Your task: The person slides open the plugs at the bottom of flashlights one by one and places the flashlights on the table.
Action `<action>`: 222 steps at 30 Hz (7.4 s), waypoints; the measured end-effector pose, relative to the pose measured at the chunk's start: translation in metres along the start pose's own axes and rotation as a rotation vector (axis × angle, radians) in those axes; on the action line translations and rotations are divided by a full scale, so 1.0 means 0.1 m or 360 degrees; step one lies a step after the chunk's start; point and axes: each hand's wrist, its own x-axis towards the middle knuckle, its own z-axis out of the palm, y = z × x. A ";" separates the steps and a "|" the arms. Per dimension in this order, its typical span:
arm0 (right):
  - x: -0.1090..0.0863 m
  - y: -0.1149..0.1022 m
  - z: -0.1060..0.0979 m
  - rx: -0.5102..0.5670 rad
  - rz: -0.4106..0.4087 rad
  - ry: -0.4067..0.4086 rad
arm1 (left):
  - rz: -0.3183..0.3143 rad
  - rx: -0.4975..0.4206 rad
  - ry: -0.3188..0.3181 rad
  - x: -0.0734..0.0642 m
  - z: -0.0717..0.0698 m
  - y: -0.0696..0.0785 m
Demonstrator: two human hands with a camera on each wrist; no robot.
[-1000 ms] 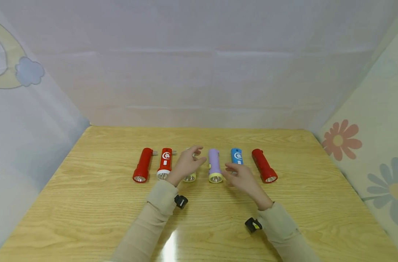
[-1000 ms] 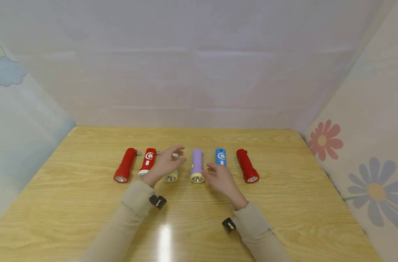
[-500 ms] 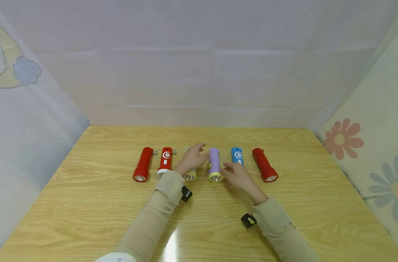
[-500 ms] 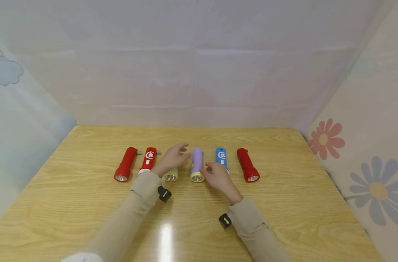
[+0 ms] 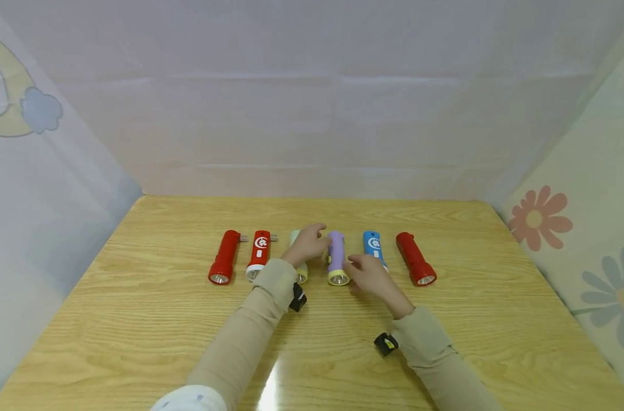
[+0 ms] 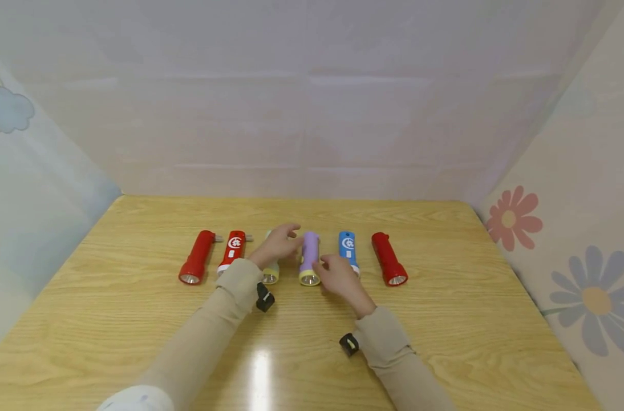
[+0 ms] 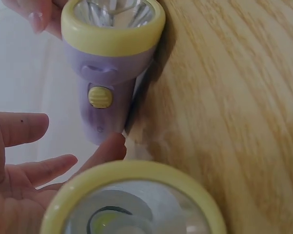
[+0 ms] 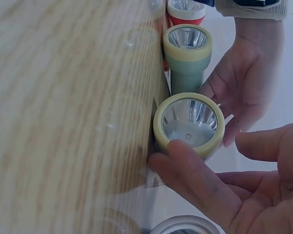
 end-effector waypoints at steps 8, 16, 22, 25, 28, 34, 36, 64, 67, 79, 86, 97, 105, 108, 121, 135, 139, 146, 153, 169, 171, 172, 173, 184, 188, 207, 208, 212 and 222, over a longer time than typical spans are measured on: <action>0.00 -0.02 0.03 0.0116 0.0047 -0.0034 | -0.0053 -0.0010 -0.0014 0.06 0.05 -0.05; 0.00 -0.01 0.08 0.0185 0.0067 -0.0042 | -0.0034 -0.0041 -0.0012 0.10 0.11 -0.08; -0.01 -0.02 0.12 0.0209 0.0123 -0.0021 | -0.0006 -0.0021 -0.0012 0.10 0.14 -0.08; -0.01 -0.03 0.13 0.0115 0.0099 0.0005 | 0.0014 -0.0012 -0.0002 0.09 0.15 -0.08; -0.01 -0.03 0.13 0.0032 0.0072 0.0032 | 0.0019 0.0001 0.0018 0.09 0.16 -0.09; 0.01 -0.03 0.16 0.0067 0.0088 0.0036 | 0.0001 -0.0025 0.0043 0.08 0.18 -0.09; 0.01 -0.03 0.16 0.0076 0.0098 0.0041 | -0.0007 -0.0038 0.0049 0.08 0.18 -0.09; -0.01 -0.03 0.21 -0.0007 0.0051 0.0176 | -0.0056 -0.0251 0.0232 0.03 0.16 -0.06; -0.01 -0.03 0.21 -0.0005 0.0053 0.0177 | -0.0050 -0.0279 0.0239 0.02 0.15 -0.06; -0.02 -0.02 0.17 0.0026 0.0029 0.0145 | 0.0004 -0.0382 0.0224 0.02 0.15 -0.06; 0.01 0.03 0.16 0.0017 -0.0016 0.0102 | 0.0050 -0.0478 0.0212 0.01 0.15 -0.05; 0.00 -0.02 0.14 0.0172 0.0060 0.0018 | 0.0109 -0.0497 0.0213 0.00 0.14 -0.08; 0.02 0.00 0.12 0.0164 0.0038 0.0002 | 0.0142 -0.0522 0.0244 -0.02 0.14 -0.08; 0.02 0.00 0.12 0.0162 0.0036 -0.0005 | 0.0152 -0.0514 0.0264 -0.04 0.13 -0.07; 0.04 0.02 0.10 0.0091 -0.0058 0.0019 | 0.0271 -0.0508 0.0325 -0.07 0.12 -0.04; 0.06 0.01 0.10 0.0080 -0.0039 0.0029 | 0.0355 -0.0438 0.0346 -0.11 0.11 -0.03; 0.06 0.01 0.09 0.0081 -0.0055 0.0029 | 0.0375 -0.0407 0.0348 -0.13 0.10 -0.02; 0.06 0.01 0.09 0.0069 -0.0072 0.0025 | 0.0380 -0.0400 0.0348 -0.14 0.10 -0.01; 0.06 -0.01 0.08 0.0072 -0.0043 0.0021 | 0.0408 -0.0370 0.0361 -0.15 0.10 -0.01; 0.08 -0.01 0.08 0.0059 -0.0043 0.0007 | 0.0539 -0.0340 0.0390 -0.21 0.08 0.03; 0.09 -0.01 0.07 0.0053 -0.0063 0.0004 | 0.0561 -0.0344 0.0393 -0.22 0.08 0.02; 0.09 0.00 0.07 0.0053 -0.0067 0.0004 | 0.0569 -0.0344 0.0394 -0.22 0.08 0.03; 0.09 0.00 0.07 0.0053 -0.0072 0.0005 | 0.0578 -0.0342 0.0396 -0.23 0.08 0.03; 0.12 0.02 0.07 0.0076 -0.0105 -0.0012 | 0.0601 -0.0304 0.0373 -0.28 0.07 0.04; 0.12 0.02 0.07 0.0100 -0.0111 -0.0020 | 0.0604 -0.0309 0.0357 -0.31 0.07 0.04; 0.08 0.05 0.13 0.0037 -0.0177 0.0055 | 0.0638 -0.0424 0.0429 -0.34 0.07 0.01; 0.08 0.05 0.13 0.0029 -0.0183 0.0060 | 0.0634 -0.0429 0.0431 -0.34 0.07 0.01; 0.08 0.05 0.13 0.0005 -0.0223 0.0072 | 0.0612 -0.0442 0.0423 -0.35 0.07 0.01; 0.07 0.08 0.14 -0.0028 -0.0265 0.0062 | 0.0648 -0.0443 0.0391 -0.38 0.06 0.02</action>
